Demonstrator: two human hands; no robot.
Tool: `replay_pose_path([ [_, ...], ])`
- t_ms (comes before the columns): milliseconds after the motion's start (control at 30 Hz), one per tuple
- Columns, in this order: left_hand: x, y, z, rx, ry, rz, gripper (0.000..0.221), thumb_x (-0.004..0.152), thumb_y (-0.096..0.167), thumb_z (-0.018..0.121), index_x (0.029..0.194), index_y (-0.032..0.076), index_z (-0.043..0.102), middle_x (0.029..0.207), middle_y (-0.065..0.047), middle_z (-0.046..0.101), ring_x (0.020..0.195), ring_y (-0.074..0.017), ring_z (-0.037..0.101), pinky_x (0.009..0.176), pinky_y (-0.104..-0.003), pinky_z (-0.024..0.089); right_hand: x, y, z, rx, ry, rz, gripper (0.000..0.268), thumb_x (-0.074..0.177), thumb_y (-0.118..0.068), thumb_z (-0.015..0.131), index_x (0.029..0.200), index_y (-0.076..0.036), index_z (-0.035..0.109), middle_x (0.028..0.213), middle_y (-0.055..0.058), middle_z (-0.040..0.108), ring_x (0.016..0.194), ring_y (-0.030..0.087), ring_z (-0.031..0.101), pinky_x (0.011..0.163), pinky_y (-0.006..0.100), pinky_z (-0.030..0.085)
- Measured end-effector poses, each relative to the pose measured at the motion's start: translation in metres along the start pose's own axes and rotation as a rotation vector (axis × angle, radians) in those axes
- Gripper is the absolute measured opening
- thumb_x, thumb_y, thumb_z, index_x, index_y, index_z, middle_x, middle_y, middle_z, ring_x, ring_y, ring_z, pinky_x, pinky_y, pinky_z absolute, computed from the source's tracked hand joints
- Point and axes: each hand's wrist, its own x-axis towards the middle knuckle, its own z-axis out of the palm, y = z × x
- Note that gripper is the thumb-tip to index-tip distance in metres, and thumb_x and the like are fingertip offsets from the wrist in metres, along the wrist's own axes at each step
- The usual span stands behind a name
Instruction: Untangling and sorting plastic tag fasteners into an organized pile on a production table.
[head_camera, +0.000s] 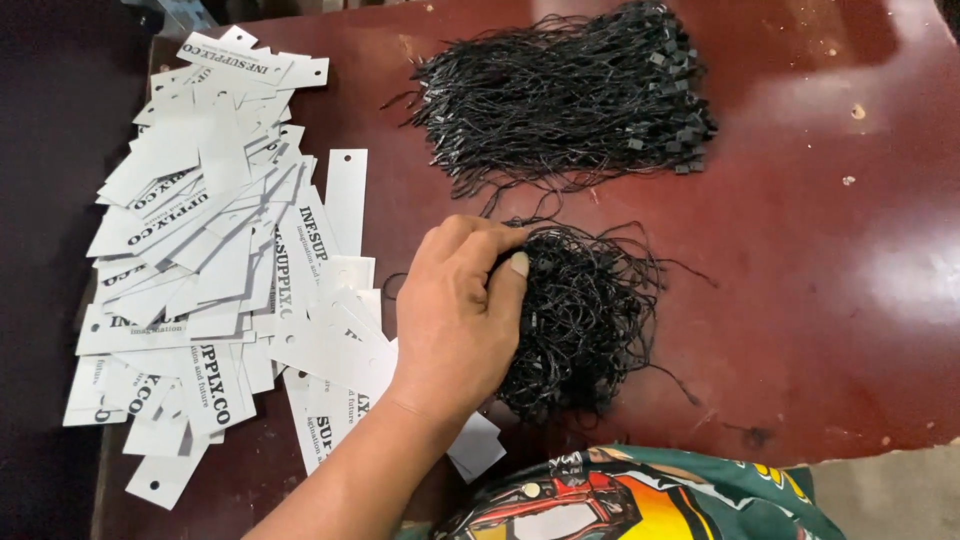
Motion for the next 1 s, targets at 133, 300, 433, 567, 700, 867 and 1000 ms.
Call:
replay_pose_path([
  [133, 0.001, 0.001, -0.003, -0.043, 0.04, 0.014, 0.023, 0.096, 0.021, 0.056, 0.108, 0.011, 0.073, 0.105, -0.004, 0.069, 0.104, -0.0245, 0.064, 0.089, -0.038, 0.051, -0.006, -0.013, 0.024, -0.048, -0.044, -0.058, 0.014, 0.092, -0.008, 0.066, 0.102, -0.006, 0.075, 0.09, 0.004, 0.072, 0.078, 0.013, 0.067, 0.077, 0.026, 0.049],
  [300, 0.004, 0.003, -0.008, -0.112, 0.052, -0.027, 0.024, 0.093, 0.026, 0.058, 0.108, 0.013, 0.072, 0.106, -0.001, 0.071, 0.102, -0.021, 0.068, 0.088, -0.035, 0.052, -0.037, -0.009, 0.061, -0.086, -0.097, -0.068, 0.014, 0.09, -0.008, 0.067, 0.101, -0.007, 0.077, 0.09, 0.003, 0.073, 0.079, 0.013, 0.068, 0.079, 0.027, 0.05],
  [433, 0.007, 0.015, -0.017, -0.143, 0.021, -0.158, 0.025, 0.092, 0.024, 0.06, 0.111, 0.015, 0.075, 0.106, 0.001, 0.073, 0.095, -0.0163, 0.071, 0.084, -0.031, 0.055, -0.063, -0.007, 0.096, -0.153, -0.018, -0.207, 0.016, 0.093, -0.008, 0.067, 0.107, -0.003, 0.074, 0.092, 0.006, 0.068, 0.075, 0.014, 0.063, 0.076, 0.026, 0.05],
  [567, 0.003, 0.023, -0.02, -0.118, 0.049, -0.006, 0.024, 0.097, 0.018, 0.054, 0.113, 0.01, 0.071, 0.109, -0.005, 0.068, 0.102, -0.0221, 0.07, 0.089, -0.036, 0.054, -0.058, -0.006, 0.089, -0.13, -0.029, -0.082, 0.022, 0.099, -0.001, 0.057, 0.112, -0.004, 0.074, 0.088, 0.005, 0.071, 0.075, 0.013, 0.068, 0.077, 0.025, 0.051],
  [700, -0.004, 0.034, -0.02, -0.133, 0.064, 0.153, 0.022, 0.101, 0.012, 0.053, 0.118, 0.005, 0.066, 0.115, -0.01, 0.066, 0.108, -0.0276, 0.065, 0.094, -0.039, 0.053, -0.06, -0.008, 0.092, -0.208, -0.137, -0.177, 0.013, 0.088, -0.012, 0.069, 0.1, -0.009, 0.073, 0.086, 0.0, 0.07, 0.073, 0.014, 0.068, 0.073, 0.028, 0.053],
  [867, -0.003, 0.038, -0.023, -0.229, 0.113, 0.055, 0.022, 0.099, 0.009, 0.054, 0.114, 0.008, 0.07, 0.108, -0.005, 0.07, 0.101, -0.0208, 0.071, 0.089, -0.033, 0.056, -0.062, -0.01, 0.101, -0.216, -0.106, -0.251, 0.016, 0.086, -0.011, 0.073, 0.101, -0.007, 0.069, 0.079, 0.002, 0.061, 0.062, 0.015, 0.058, 0.061, 0.029, 0.05],
  [1000, -0.01, 0.039, -0.024, -0.182, 0.07, 0.242, 0.019, 0.102, 0.007, 0.051, 0.116, 0.004, 0.064, 0.113, -0.013, 0.066, 0.103, -0.0276, 0.067, 0.091, -0.037, 0.056, -0.054, -0.006, 0.108, -0.333, -0.153, -0.342, 0.018, 0.09, -0.009, 0.066, 0.108, -0.009, 0.068, 0.086, 0.003, 0.062, 0.071, 0.023, 0.065, 0.062, 0.037, 0.053],
])
